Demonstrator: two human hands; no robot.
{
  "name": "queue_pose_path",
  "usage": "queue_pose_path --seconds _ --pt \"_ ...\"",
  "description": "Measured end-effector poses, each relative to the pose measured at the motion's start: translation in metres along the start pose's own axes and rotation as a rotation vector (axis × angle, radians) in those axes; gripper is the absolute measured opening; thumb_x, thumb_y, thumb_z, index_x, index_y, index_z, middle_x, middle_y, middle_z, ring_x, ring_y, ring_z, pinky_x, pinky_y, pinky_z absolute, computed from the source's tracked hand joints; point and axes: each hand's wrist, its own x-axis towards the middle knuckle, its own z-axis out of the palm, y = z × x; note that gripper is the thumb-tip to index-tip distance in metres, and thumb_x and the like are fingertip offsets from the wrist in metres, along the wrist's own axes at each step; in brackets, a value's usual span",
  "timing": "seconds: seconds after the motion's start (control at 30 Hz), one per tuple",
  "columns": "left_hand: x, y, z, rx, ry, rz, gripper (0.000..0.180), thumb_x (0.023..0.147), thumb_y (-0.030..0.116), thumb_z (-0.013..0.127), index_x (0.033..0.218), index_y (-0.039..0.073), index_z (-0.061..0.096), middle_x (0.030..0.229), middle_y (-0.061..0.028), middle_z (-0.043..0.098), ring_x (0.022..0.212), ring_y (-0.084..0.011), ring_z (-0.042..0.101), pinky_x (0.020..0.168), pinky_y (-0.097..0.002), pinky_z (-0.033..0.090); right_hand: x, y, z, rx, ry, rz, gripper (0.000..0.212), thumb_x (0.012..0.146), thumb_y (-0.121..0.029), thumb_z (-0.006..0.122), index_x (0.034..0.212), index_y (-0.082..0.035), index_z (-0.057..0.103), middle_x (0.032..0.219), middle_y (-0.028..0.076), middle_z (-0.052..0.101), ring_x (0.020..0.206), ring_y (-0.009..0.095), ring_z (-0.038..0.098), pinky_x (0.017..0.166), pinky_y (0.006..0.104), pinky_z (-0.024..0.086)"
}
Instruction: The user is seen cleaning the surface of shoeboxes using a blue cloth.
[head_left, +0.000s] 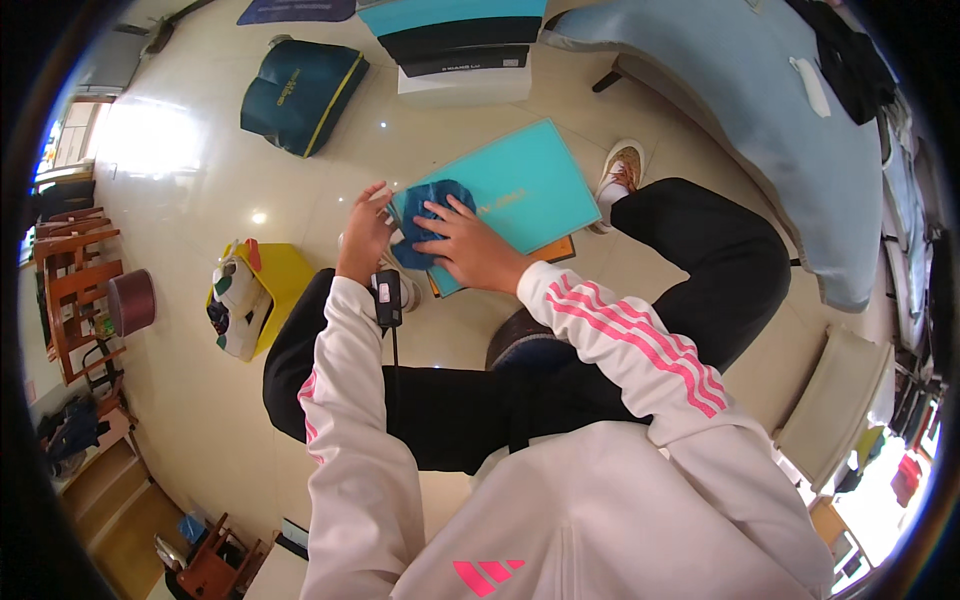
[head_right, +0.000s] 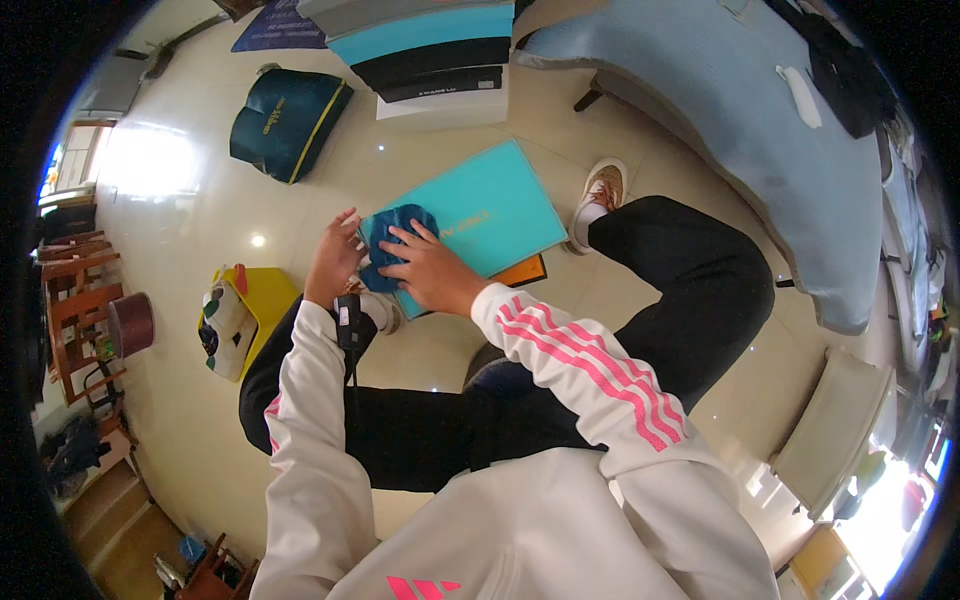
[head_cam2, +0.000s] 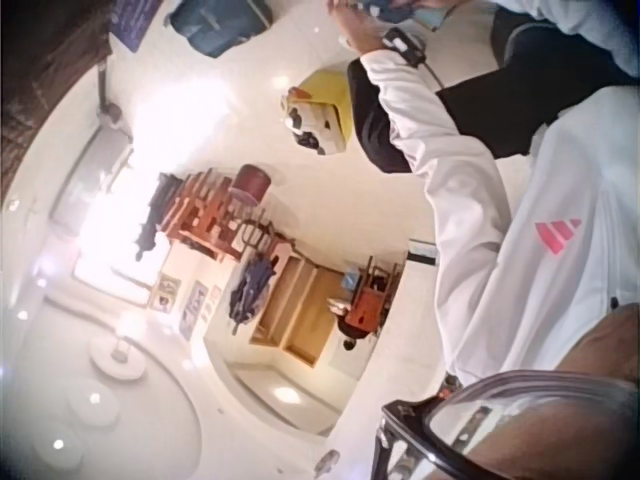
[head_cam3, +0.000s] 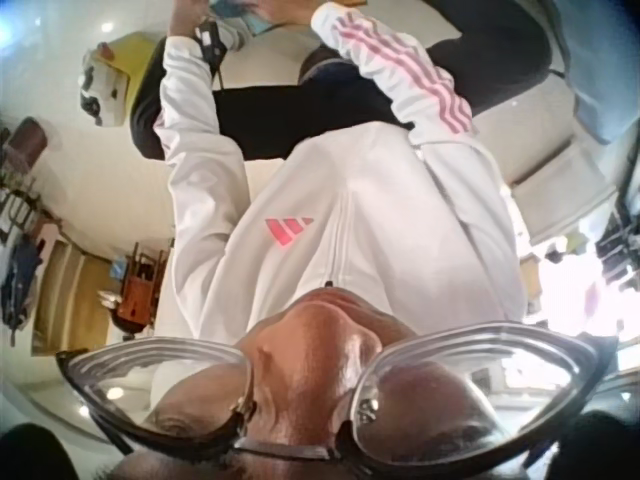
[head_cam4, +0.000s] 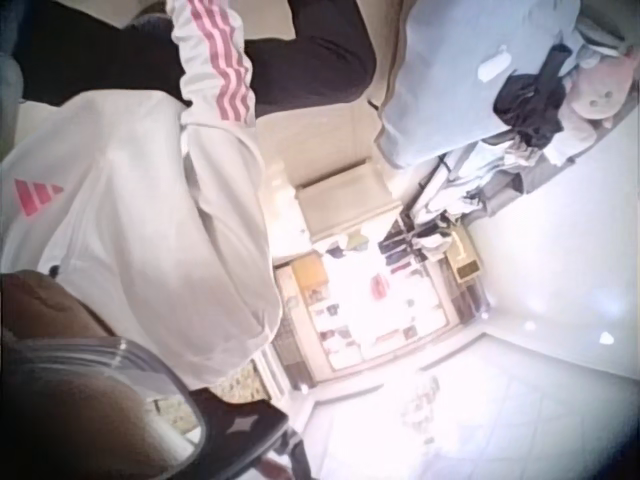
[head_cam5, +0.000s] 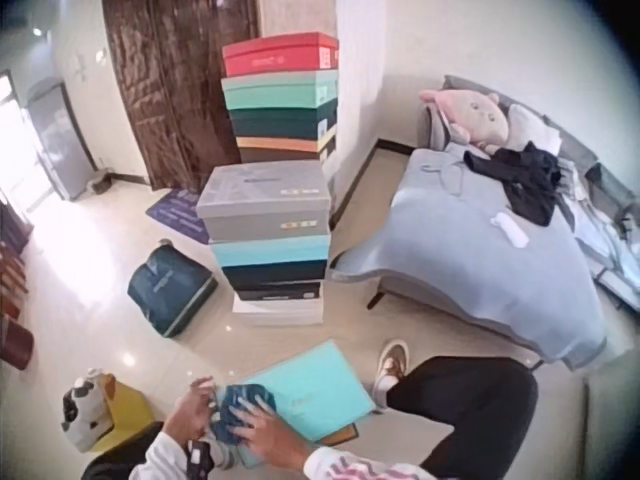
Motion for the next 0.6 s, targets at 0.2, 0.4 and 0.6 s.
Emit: queue_pose_path --seconds 0.2,0.4,0.6 --pt "0.000 -0.001 0.008 0.023 -0.077 0.116 0.031 0.108 0.012 0.058 0.139 0.014 0.058 0.111 -0.0035 0.064 0.106 -0.0183 0.061 0.095 -0.0385 0.049 -0.052 0.004 -0.038 0.077 -0.103 -0.021 0.040 0.085 -0.010 0.077 0.124 -0.015 0.076 0.155 0.013 0.055 0.153 0.037 0.039 0.127 0.0599 0.028" --pt "0.005 0.000 -0.007 0.078 -0.089 0.175 0.028 0.106 0.008 0.060 0.134 0.009 0.063 0.114 -0.0051 0.065 0.108 -0.0184 0.063 0.093 -0.0374 0.050 -0.081 0.020 -0.074 -0.129 0.022 0.220 0.042 0.089 -0.003 0.070 0.130 -0.013 0.071 0.158 0.014 0.052 0.152 0.038 0.040 0.127 0.0547 0.030" --pt "-0.008 0.000 0.011 0.210 -0.042 0.218 0.029 0.109 0.018 0.058 0.136 0.009 0.062 0.126 -0.0086 0.065 0.115 -0.0206 0.062 0.096 -0.0397 0.051 -0.102 0.035 -0.091 -0.222 0.261 0.462 0.040 0.095 0.000 0.062 0.132 -0.012 0.067 0.157 0.017 0.051 0.148 0.042 0.042 0.125 0.0540 0.033"
